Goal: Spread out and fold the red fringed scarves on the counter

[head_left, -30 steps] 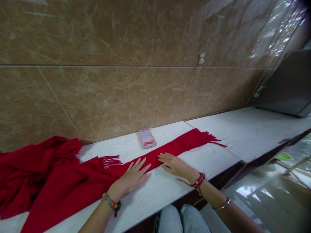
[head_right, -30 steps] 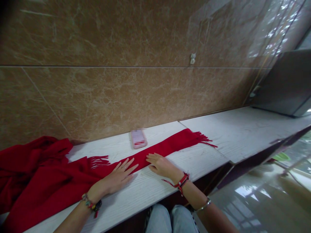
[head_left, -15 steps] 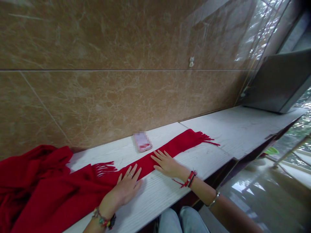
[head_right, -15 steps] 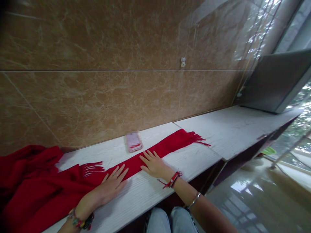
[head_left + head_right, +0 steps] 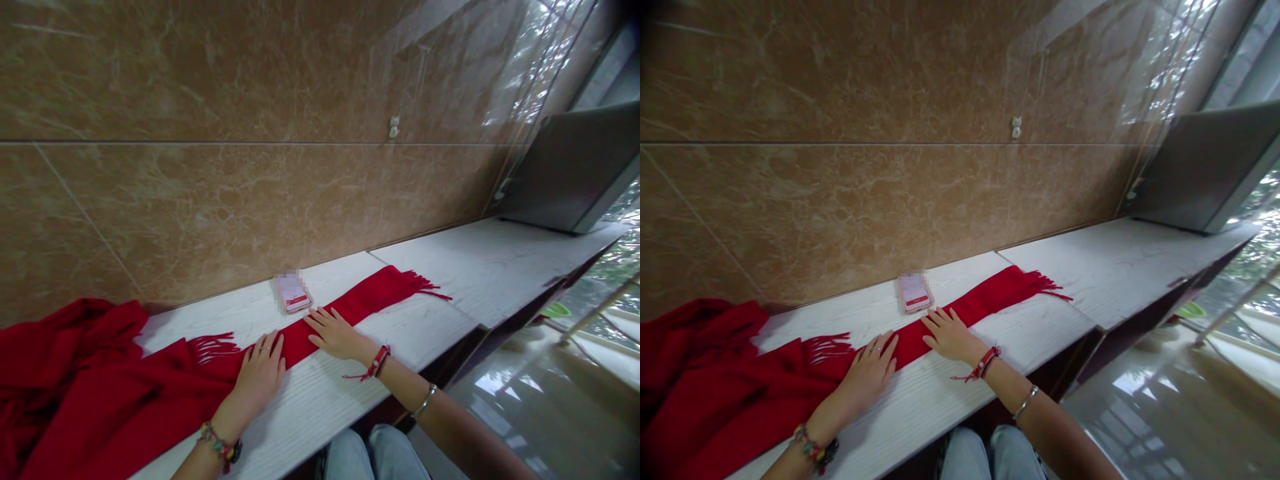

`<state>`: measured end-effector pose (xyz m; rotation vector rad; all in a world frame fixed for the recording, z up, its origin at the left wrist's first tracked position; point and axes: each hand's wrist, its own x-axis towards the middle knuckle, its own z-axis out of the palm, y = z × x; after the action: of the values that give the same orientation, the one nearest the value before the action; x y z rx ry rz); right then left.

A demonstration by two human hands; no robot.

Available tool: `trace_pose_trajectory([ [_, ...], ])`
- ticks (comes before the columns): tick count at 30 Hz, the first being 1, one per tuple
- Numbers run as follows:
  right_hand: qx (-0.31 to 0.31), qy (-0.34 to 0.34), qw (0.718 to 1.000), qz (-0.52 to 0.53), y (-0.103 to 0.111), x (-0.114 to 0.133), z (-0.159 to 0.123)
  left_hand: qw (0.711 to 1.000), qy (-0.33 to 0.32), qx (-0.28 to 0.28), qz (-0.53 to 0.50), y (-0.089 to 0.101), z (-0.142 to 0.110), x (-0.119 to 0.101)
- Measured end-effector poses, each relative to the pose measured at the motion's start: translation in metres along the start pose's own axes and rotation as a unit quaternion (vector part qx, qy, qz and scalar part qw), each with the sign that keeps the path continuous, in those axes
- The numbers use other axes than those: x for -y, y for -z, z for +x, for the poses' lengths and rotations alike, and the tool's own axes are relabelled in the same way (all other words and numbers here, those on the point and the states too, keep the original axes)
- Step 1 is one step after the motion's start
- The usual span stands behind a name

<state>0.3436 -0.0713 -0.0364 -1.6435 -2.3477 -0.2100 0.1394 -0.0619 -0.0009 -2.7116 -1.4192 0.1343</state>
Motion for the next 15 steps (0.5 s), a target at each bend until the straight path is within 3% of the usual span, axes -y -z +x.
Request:
trace_pose_trajectory([
  [4,0.003,-0.050,0.998,-0.022,-0.003,-0.031,-0.008,0.998,0.037,0.057,-0.016,-0.003,-0.002,0.001],
  [8,-0.005,-0.071,0.997,-0.030,0.001,-0.050,-0.017,0.996,0.086,0.025,0.002,-0.005,-0.004,-0.007],
  [12,-0.003,-0.030,0.999,-0.013,0.004,-0.049,-0.031,1.000,-0.001,-0.024,-0.015,-0.007,-0.005,-0.017],
  [15,0.007,-0.022,1.000,-0.005,0.003,-0.048,-0.039,0.996,-0.060,0.011,-0.059,-0.006,-0.004,-0.019],
])
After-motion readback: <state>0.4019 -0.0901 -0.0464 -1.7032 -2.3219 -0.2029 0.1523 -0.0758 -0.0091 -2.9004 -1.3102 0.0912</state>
